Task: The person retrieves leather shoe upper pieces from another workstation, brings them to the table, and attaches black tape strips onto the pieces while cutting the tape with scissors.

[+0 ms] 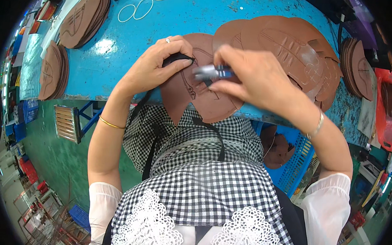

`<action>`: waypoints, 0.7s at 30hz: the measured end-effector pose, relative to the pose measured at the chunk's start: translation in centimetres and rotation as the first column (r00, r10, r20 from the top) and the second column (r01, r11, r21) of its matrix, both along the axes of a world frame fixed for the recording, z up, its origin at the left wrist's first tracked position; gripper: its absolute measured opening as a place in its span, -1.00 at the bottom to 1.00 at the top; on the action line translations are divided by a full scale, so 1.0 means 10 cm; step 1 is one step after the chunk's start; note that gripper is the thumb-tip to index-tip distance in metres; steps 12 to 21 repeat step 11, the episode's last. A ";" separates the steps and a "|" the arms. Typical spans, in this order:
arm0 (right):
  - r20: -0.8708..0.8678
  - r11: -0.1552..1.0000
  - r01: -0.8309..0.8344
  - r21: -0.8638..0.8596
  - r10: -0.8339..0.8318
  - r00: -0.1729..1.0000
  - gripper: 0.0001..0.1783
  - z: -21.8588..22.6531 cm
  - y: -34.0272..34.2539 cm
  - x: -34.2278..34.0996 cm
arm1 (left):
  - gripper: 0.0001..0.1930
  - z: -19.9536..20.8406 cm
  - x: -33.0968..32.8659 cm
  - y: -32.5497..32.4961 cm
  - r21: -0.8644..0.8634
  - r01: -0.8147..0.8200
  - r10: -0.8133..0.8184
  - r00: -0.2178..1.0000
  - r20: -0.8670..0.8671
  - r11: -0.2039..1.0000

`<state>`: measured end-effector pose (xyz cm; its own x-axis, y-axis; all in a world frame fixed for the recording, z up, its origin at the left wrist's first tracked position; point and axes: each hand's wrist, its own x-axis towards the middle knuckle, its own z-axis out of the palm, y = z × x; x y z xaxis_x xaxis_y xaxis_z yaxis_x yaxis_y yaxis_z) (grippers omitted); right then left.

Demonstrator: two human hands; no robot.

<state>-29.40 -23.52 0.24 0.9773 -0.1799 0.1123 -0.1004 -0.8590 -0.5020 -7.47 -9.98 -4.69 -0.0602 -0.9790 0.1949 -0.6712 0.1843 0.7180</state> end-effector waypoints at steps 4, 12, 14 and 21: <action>-0.012 0.979 -0.110 -0.174 0.110 0.994 -0.73 -0.06 0.36 -0.23 | -0.91 -0.03 0.02 0.03 0.047 -0.095 0.104 0.950 -0.296 0.994; -0.054 0.964 -0.039 -0.261 0.025 0.998 -0.37 -0.23 0.65 -0.08 | -0.82 -0.06 0.03 0.24 0.041 -0.360 0.324 0.780 -0.535 0.932; -0.054 0.964 -0.039 -0.261 0.025 0.998 -0.37 -0.23 0.65 -0.08 | -0.82 -0.06 0.03 0.24 0.041 -0.360 0.324 0.780 -0.535 0.932; -0.054 0.964 -0.039 -0.261 0.025 0.998 -0.37 -0.23 0.65 -0.08 | -0.82 -0.06 0.03 0.24 0.041 -0.360 0.324 0.780 -0.535 0.932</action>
